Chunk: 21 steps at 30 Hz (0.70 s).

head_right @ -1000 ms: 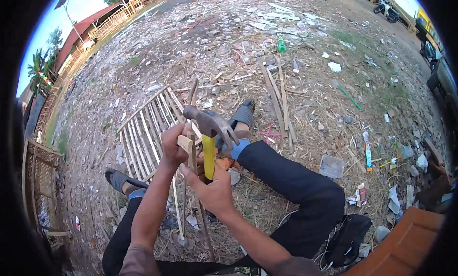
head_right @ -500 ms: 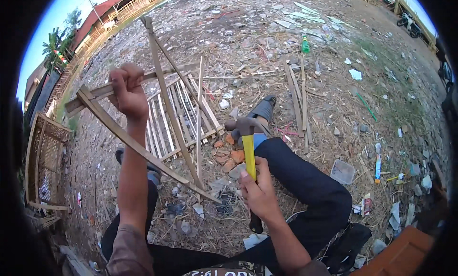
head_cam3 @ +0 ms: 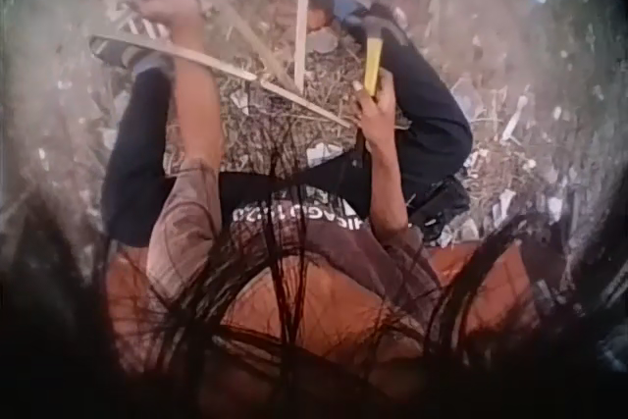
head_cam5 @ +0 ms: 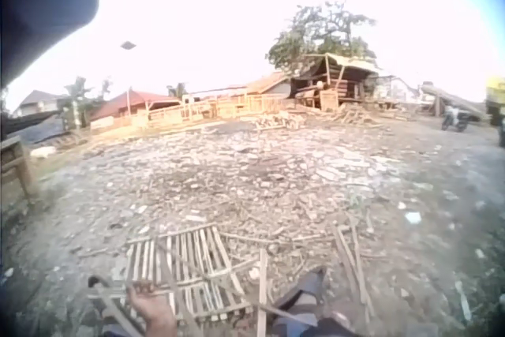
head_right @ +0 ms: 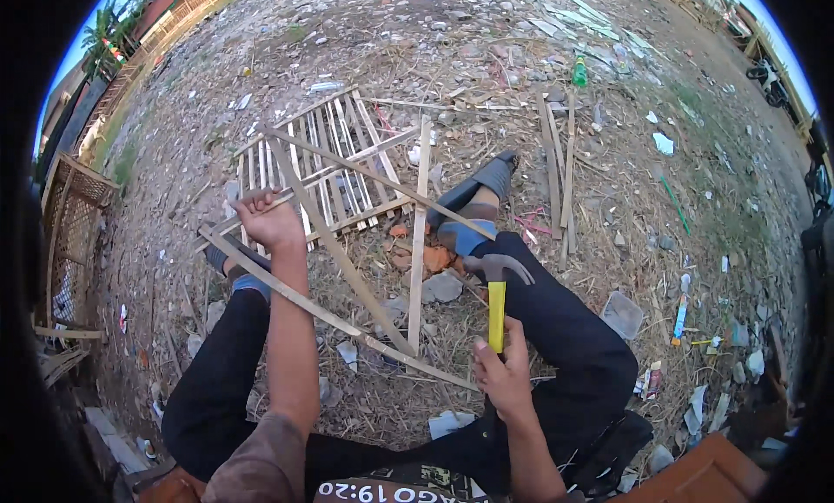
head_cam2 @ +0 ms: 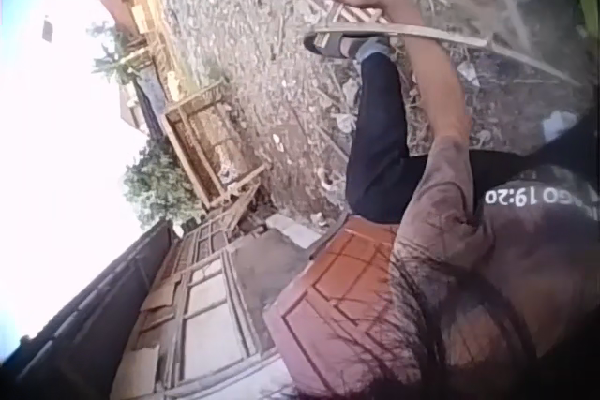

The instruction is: The person assembles a star-shaped frame from bamboo strips, aligning the pieces and securing them with a hammer and small nails.

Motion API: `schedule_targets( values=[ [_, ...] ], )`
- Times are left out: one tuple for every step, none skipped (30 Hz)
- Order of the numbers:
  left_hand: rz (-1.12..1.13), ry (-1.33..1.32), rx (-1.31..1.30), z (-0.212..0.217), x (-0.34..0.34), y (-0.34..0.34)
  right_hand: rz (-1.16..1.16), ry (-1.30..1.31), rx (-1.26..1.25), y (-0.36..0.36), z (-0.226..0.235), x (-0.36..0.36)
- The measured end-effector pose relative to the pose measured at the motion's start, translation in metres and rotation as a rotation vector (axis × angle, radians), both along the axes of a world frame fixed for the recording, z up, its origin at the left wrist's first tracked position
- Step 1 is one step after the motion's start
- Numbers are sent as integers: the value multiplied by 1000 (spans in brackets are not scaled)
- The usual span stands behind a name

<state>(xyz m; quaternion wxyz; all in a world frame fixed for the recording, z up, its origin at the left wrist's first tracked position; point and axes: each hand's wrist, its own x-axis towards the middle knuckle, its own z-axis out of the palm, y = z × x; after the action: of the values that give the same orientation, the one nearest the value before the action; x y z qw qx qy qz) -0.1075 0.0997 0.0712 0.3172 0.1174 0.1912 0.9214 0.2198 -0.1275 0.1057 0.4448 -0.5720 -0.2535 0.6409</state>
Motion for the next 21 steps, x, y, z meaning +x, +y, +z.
schedule_targets(
  values=[
    [9, -85, -30, -18, -1, -10, 12, -4, -26, -2, -3, 0],
    [18, -173, -59, -30, -3, -20, 38, 19, -7, -5, -6, -1],
    [41, -174, -107, -38, -8, -26, 64, 41, 11, -7, -10, -3],
    [30, -163, -78, -52, -22, -34, 100, 69, 27, -8, -12, -7],
    [16, -154, -49, -72, -37, -40, 119, 55, 20, -8, -13, -9],
    [-2, -139, -20, -81, -44, -45, 135, 46, 13, -8, -14, -11],
    [-1, -148, -34, -91, -46, -48, 150, 38, 7, -9, -15, -13],
    [-7, -177, -38, -101, -45, -51, 145, 45, 12, -9, -16, -14],
    [-18, -211, -40, -108, -36, -50, 134, 47, 19, -8, -16, -14],
    [-25, -241, -41, -112, -26, -51, 127, 54, 25, -7, -17, -14],
    [-56, -305, -23, -117, -14, -50, 113, 34, 13, -4, -15, -15],
    [-58, -337, -29, -119, -2, -46, 114, 4, 28, -2, -12, -15],
    [-59, -366, -31, -122, 6, -42, 116, -22, 48, 0, -10, -16],
    [-62, -394, -32, -123, 13, -39, 117, -49, 67, 2, -9, -17],
    [-90, -385, -16, -129, 19, -33, 108, -58, 65, 3, -7, -19],
    [-114, -369, -5, -140, 23, -30, 123, -74, 56, 3, -6, -21],
    [-136, -351, 6, -150, 24, -30, 141, -89, 46, 5, -5, -22],
    [-218, -255, -164, -157, 29, -30, 151, -103, 40, 7, -6, -22],
    [-297, -155, -333, -164, 32, -35, 159, -102, 32, 7, -8, -23],
    [-371, -54, -501, -171, 34, -42, 169, -100, 23, 6, -10, -23],
    [-488, 160, -659, -178, 30, -53, 177, -90, 11, 4, -13, -23]
  ],
)
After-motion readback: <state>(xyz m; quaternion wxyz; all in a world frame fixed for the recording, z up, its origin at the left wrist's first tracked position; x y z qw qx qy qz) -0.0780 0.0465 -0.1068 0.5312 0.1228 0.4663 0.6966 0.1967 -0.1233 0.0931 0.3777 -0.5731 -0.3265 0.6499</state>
